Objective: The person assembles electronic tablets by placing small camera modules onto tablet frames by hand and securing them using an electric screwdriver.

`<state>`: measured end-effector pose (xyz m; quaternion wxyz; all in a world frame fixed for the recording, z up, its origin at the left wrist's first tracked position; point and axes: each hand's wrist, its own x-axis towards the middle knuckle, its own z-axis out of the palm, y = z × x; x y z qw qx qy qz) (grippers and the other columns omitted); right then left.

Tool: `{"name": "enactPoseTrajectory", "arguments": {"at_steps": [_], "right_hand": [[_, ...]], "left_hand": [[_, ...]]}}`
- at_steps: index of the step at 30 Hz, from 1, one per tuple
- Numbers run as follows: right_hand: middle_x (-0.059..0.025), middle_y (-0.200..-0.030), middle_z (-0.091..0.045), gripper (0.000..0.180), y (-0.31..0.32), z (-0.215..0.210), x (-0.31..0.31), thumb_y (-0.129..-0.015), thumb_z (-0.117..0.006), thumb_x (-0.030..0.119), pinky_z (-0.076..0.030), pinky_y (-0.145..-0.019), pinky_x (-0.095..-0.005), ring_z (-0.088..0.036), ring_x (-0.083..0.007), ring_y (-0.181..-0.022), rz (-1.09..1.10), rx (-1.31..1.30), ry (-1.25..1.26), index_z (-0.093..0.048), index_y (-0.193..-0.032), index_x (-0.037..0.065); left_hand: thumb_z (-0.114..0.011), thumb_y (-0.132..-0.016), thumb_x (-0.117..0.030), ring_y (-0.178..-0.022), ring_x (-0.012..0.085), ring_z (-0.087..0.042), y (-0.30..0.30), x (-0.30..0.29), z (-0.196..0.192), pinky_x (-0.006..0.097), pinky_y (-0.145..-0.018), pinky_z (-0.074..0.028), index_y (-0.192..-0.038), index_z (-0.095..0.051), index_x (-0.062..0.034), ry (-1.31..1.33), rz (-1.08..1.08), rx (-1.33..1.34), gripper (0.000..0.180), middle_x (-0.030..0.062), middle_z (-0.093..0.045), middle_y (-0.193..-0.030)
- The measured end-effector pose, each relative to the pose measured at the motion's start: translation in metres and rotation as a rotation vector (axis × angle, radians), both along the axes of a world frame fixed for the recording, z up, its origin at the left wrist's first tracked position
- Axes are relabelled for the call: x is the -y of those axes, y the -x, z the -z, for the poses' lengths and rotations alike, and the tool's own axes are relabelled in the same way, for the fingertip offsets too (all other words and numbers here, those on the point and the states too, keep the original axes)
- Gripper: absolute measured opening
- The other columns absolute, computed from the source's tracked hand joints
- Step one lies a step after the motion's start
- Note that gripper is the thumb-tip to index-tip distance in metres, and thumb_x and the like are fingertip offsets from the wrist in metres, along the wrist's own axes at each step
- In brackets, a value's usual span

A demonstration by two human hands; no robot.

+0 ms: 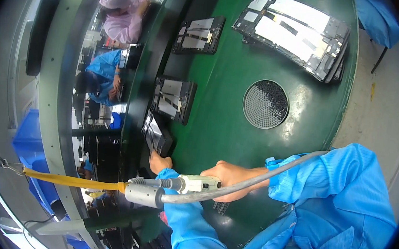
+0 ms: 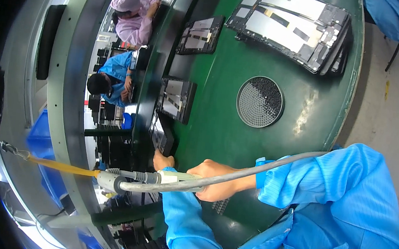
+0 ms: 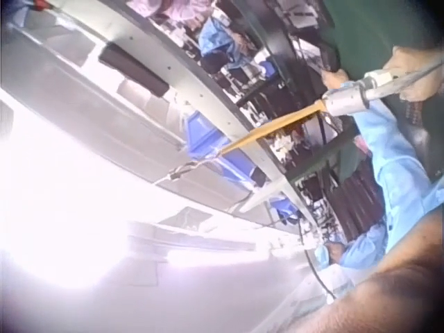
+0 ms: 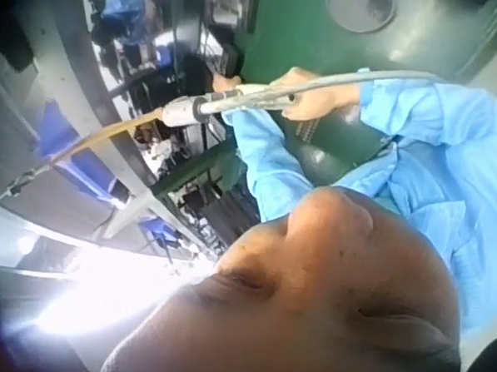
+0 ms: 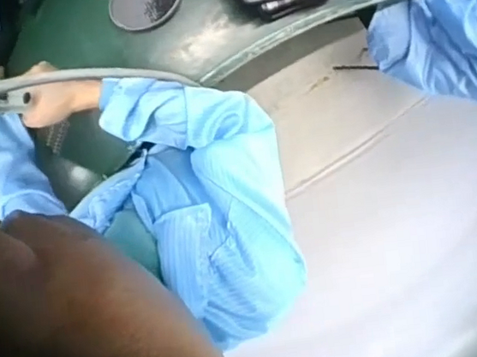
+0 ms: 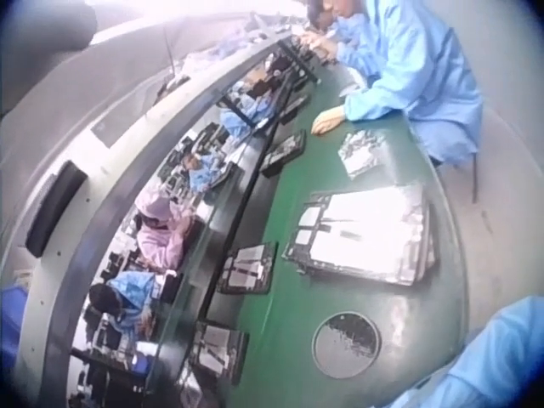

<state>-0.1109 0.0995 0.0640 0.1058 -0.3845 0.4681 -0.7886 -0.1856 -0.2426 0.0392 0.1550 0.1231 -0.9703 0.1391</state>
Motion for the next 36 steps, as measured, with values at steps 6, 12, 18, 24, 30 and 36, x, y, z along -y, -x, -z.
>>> {"name": "enactPoseTrajectory", "arguments": {"at_steps": [6, 12, 18, 24, 30, 36], "right_hand": [[-0.0168, -0.06, -0.055, 0.008, 0.008, 0.005, -0.006, -0.063, -0.054, 0.003, -0.041, -0.051, -0.0367, -0.056, -0.0289, -0.054, 0.063, 0.059, -0.009, -0.052, -0.069, -0.001], [-0.0185, -0.058, -0.055, 0.006, 0.012, 0.0, -0.005, -0.063, -0.053, 0.004, -0.041, -0.049, -0.0384, -0.057, -0.0327, -0.055, 0.179, 0.039, -0.065, -0.051, -0.066, -0.001], [-0.0134, -0.064, -0.058, 0.011, 0.036, -0.01, -0.024, -0.063, -0.057, 0.004, -0.044, -0.049, -0.0344, -0.058, -0.0243, -0.055, 0.505, -0.139, 0.092, -0.055, -0.073, -0.002], [-0.0047, -0.068, -0.059, 0.015, 0.065, -0.02, -0.084, -0.071, -0.065, 0.003, -0.044, -0.043, -0.0248, -0.055, -0.0106, -0.048, 0.333, 0.188, -0.023, -0.058, -0.084, -0.001], [-0.0046, -0.061, -0.057, 0.018, 0.083, 0.003, -0.1, -0.071, -0.065, 0.002, -0.043, -0.043, -0.0234, -0.053, -0.0098, -0.046, 0.368, 0.149, -0.04, -0.057, -0.086, -0.002], [-0.0057, -0.076, -0.06, 0.029, 0.085, 0.012, -0.087, -0.071, -0.065, 0.002, -0.044, -0.042, -0.0234, -0.052, -0.0099, -0.046, 0.411, 0.099, -0.127, -0.056, -0.099, -0.003]], "left_hand": [[-0.056, -0.057, -0.014, -0.081, 0.035, -0.062, 0.0, -0.045, -0.05, 0.04, -0.078, -0.048, -0.097, -0.065, -0.0066, -0.11, -0.052, -0.185, 0.041, 0.0188, -0.064, -0.088], [-0.057, -0.061, -0.005, -0.06, 0.0242, -0.062, -0.086, -0.076, -0.096, 0.035, -0.056, -0.047, -0.08, -0.064, 0.0024, -0.118, 0.269, -0.538, 0.022, 0.0153, -0.064, -0.067], [-0.066, -0.061, 0.0, -0.066, 0.0282, -0.065, -0.145, -0.153, -0.067, 0.032, -0.065, -0.052, -0.083, -0.065, 0.002, -0.225, 0.435, -0.624, 0.022, 0.0153, -0.066, -0.075], [-0.069, -0.059, -0.005, -0.097, 0.0333, -0.059, -0.196, -0.232, -0.033, 0.047, -0.09, -0.04, -0.1, -0.06, -0.0005, -0.233, 0.571, -0.184, 0.043, 0.0172, -0.062, -0.1], [-0.077, -0.065, -0.019, -0.115, 0.0346, -0.048, -0.219, -0.265, 0.016, 0.056, -0.099, -0.026, -0.108, -0.056, 0.0037, -0.572, 0.696, 0.036, 0.053, 0.0196, -0.056, -0.113], [-0.076, -0.065, -0.013, -0.114, 0.0358, -0.048, -0.213, -0.268, 0.025, 0.053, -0.099, -0.026, -0.107, -0.057, 0.0028, -0.63, 0.689, -0.03, 0.049, 0.0201, -0.055, -0.115]]}}
